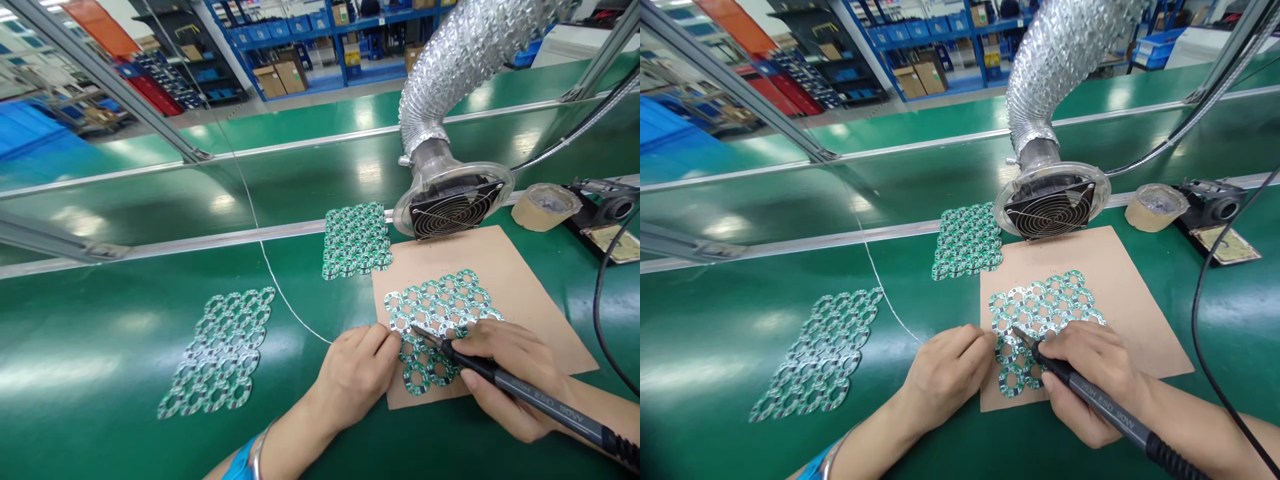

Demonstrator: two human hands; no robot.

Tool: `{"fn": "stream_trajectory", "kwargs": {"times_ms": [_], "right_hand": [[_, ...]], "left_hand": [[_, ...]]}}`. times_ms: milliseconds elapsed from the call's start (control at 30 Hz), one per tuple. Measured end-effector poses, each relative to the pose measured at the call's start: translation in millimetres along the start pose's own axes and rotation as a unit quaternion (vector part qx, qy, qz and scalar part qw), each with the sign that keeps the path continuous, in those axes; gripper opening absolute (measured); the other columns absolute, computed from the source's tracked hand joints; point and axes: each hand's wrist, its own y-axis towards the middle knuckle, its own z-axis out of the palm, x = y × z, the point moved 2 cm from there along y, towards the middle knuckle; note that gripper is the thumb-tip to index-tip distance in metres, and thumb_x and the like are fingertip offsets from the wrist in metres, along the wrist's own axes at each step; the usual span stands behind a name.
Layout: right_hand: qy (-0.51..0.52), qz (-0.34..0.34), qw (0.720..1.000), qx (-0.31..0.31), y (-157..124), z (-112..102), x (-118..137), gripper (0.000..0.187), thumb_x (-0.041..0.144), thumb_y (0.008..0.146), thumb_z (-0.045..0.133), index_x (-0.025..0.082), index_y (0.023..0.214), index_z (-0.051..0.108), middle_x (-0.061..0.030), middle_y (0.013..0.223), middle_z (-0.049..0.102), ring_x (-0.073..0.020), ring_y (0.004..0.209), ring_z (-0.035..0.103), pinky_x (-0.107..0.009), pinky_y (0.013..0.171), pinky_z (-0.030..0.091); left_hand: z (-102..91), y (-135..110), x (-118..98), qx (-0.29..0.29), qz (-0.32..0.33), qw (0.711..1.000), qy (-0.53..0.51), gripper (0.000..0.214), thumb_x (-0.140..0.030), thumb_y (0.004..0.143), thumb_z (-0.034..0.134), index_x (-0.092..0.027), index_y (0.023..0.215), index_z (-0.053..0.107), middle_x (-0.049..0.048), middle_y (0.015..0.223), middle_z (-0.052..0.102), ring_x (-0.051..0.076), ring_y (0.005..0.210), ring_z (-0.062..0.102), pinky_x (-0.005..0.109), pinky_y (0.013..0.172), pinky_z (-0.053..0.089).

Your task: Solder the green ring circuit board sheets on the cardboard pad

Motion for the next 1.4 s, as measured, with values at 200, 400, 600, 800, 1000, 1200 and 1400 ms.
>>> {"fn": "stream_trajectory", "kwargs": {"times_ms": [200,400,600,800,1000,1200,1400], "right_hand": [[0.01,0.0,1.0,-0.025,-5.0,-0.5,-1.8,0.032,0.012,0.077,0.054,0.016,0.108,0.056,-0.006,0.074,0.065,-0.021,0.065,0.063,-0.035,0.056,0.053],[0.033,0.004,0.999,0.0,-1.3,1.2,0.5,0.032,0.009,0.076,0.053,0.015,0.107,0.056,-0.0048,0.068,0.06,-0.018,0.058,0.059,-0.033,0.05,0.05],[0.023,0.001,1.0,0.004,-1.1,1.0,0.4,0.032,0.01,0.076,0.052,0.016,0.107,0.055,-0.0035,0.069,0.06,-0.0169,0.058,0.058,-0.032,0.051,0.05],[0.025,-0.003,1.0,0.005,-3.8,1.3,-1.0,0.03,0.008,0.075,0.054,0.012,0.105,0.057,-0.0053,0.071,0.061,-0.0169,0.06,0.058,-0.032,0.054,0.05],[0.038,0.001,0.999,-0.001,-6.9,1.4,-1.3,0.03,0.006,0.074,0.054,0.01,0.104,0.058,-0.0064,0.071,0.061,-0.0172,0.061,0.058,-0.032,0.054,0.048],[0.034,-0.006,0.999,0.001,-6.8,3.3,-2.3,0.03,0.007,0.074,0.055,0.01,0.104,0.057,-0.0052,0.068,0.059,-0.0167,0.058,0.055,-0.032,0.052,0.047],[0.032,-0.003,0.999,0.0,-4.5,2.3,-2.0,0.03,0.007,0.074,0.054,0.01,0.104,0.058,-0.0058,0.07,0.061,-0.0164,0.059,0.057,-0.032,0.053,0.048]], "left_hand": [[-5.3,-3.0,-1.2,-0.008,0.009,1.0,0.004,0.014,-0.012,0.09,0.043,-0.017,0.084,0.055,-0.0008,0.068,0.049,0.011,0.058,0.044,0.026,0.053,0.039],[-7.1,-5.5,-3.4,0.002,0.023,1.0,-0.001,0.012,-0.011,0.089,0.045,-0.016,0.089,0.056,0.0,0.07,0.051,0.012,0.058,0.045,0.027,0.055,0.039],[-5.1,-5.2,-5.5,0.014,0.034,0.999,0.016,0.011,-0.012,0.089,0.046,-0.014,0.093,0.056,0.0012,0.072,0.053,0.013,0.061,0.046,0.028,0.056,0.039],[-9.0,-1.0,-9.8,0.017,0.041,0.999,0.024,0.01,-0.013,0.086,0.048,-0.014,0.093,0.056,0.0016,0.072,0.053,0.014,0.061,0.045,0.029,0.053,0.037],[-10.1,-0.8,-11.6,0.016,0.039,0.999,0.018,0.013,-0.013,0.088,0.044,-0.013,0.095,0.056,0.0015,0.073,0.052,0.014,0.06,0.044,0.029,0.053,0.038],[-9.1,1.3,-12.7,0.015,0.038,0.999,0.033,0.015,-0.012,0.089,0.042,-0.012,0.094,0.056,0.0017,0.072,0.052,0.013,0.06,0.044,0.029,0.053,0.038],[-8.6,0.3,-12.7,0.011,0.035,0.999,0.018,0.015,-0.011,0.088,0.044,-0.012,0.095,0.057,0.0018,0.071,0.052,0.014,0.059,0.044,0.029,0.051,0.039]]}}
